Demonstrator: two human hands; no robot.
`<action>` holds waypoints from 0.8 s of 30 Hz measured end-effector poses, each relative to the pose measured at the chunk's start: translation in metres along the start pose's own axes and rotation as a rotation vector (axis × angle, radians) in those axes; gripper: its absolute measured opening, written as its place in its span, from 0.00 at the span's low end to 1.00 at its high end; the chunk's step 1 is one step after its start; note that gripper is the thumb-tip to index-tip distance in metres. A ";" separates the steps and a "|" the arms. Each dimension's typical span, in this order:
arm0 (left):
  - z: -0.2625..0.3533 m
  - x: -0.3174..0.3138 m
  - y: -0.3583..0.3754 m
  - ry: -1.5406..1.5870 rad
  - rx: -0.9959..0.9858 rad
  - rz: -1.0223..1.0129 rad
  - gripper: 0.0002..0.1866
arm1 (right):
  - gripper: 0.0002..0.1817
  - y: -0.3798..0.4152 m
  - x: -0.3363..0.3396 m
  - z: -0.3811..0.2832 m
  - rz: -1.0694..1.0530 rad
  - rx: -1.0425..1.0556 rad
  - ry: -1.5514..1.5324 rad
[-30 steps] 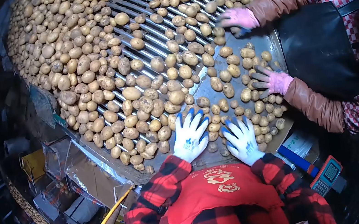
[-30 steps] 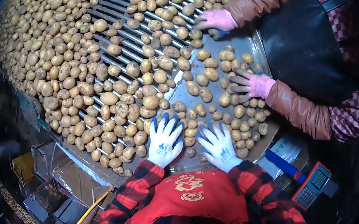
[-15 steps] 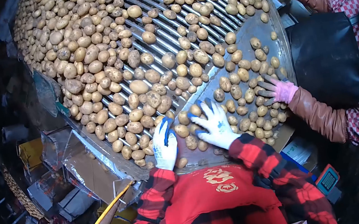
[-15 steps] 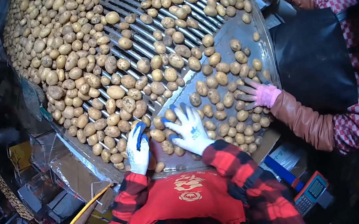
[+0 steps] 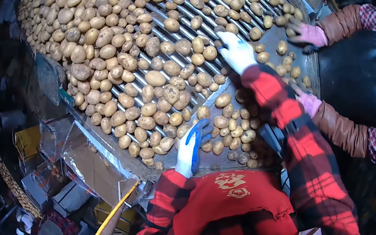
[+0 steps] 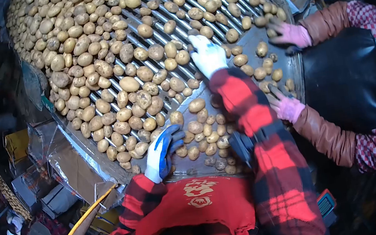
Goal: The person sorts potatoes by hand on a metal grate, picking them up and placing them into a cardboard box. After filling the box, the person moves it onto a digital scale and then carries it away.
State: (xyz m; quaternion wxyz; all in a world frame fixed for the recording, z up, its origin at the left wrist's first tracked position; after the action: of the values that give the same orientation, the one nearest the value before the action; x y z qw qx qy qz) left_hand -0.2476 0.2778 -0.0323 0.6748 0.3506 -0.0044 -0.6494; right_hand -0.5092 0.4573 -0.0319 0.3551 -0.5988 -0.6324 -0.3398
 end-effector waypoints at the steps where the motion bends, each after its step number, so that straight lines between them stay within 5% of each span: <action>1: -0.005 -0.008 -0.002 0.194 0.103 -0.009 0.26 | 0.24 0.020 0.015 -0.004 0.037 -0.072 -0.113; 3: -0.006 -0.020 -0.011 0.386 0.174 -0.013 0.29 | 0.24 0.075 0.041 -0.039 -0.126 -0.116 -0.333; 5: -0.015 -0.024 -0.014 0.782 0.307 0.078 0.30 | 0.29 0.143 0.027 -0.050 -0.508 0.012 -0.480; 7: -0.019 -0.013 -0.013 0.801 0.259 0.009 0.29 | 0.31 0.164 0.037 -0.047 -0.392 0.016 -0.397; 9: -0.027 0.008 0.004 0.596 0.333 0.097 0.26 | 0.30 0.173 0.029 -0.018 -0.141 0.008 -0.116; 11: -0.044 0.024 0.018 0.626 0.371 0.132 0.24 | 0.24 0.162 0.018 -0.046 -0.129 0.194 0.048; 13: -0.043 0.036 0.020 0.373 0.177 0.010 0.24 | 0.21 0.160 -0.022 -0.043 -0.135 0.363 0.183; 14: -0.041 0.034 0.022 0.632 0.376 0.124 0.26 | 0.20 0.152 -0.039 -0.035 -0.143 0.350 0.175; 15: -0.030 0.037 0.022 0.634 0.355 0.129 0.26 | 0.20 0.142 -0.033 -0.052 -0.245 0.315 0.234; 17: -0.009 0.040 0.030 0.303 0.183 -0.096 0.31 | 0.20 0.127 -0.010 -0.104 -0.100 0.298 0.193; 18: 0.005 0.043 0.034 -0.049 -0.066 -0.221 0.40 | 0.22 0.119 0.002 -0.138 0.005 0.421 0.082; 20: 0.012 0.051 0.036 -0.203 -0.169 -0.234 0.43 | 0.22 0.101 -0.026 -0.181 -0.109 0.535 -0.065; 22: 0.030 0.045 0.035 -0.440 -0.354 -0.289 0.46 | 0.21 0.085 -0.086 -0.191 -0.114 0.544 0.133; 24: 0.010 0.056 0.035 -0.256 -0.172 -0.253 0.46 | 0.20 0.054 -0.114 -0.203 -0.377 0.356 0.422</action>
State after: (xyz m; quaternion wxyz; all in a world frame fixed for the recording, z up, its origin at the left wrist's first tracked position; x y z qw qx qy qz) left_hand -0.2131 0.2212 -0.0336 0.6091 0.2039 0.0095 -0.7664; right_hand -0.4429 0.2277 -0.0249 0.5084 -0.3162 -0.6939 -0.4001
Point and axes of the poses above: each hand's wrist, its own y-axis away from the middle knuckle, its own x-axis out of the back of the hand, z = x × y, the point moved 7 cm from there along -y, towards the middle knuckle, and after that the axes turned 10 degrees about -x, right-handed, at the moved point
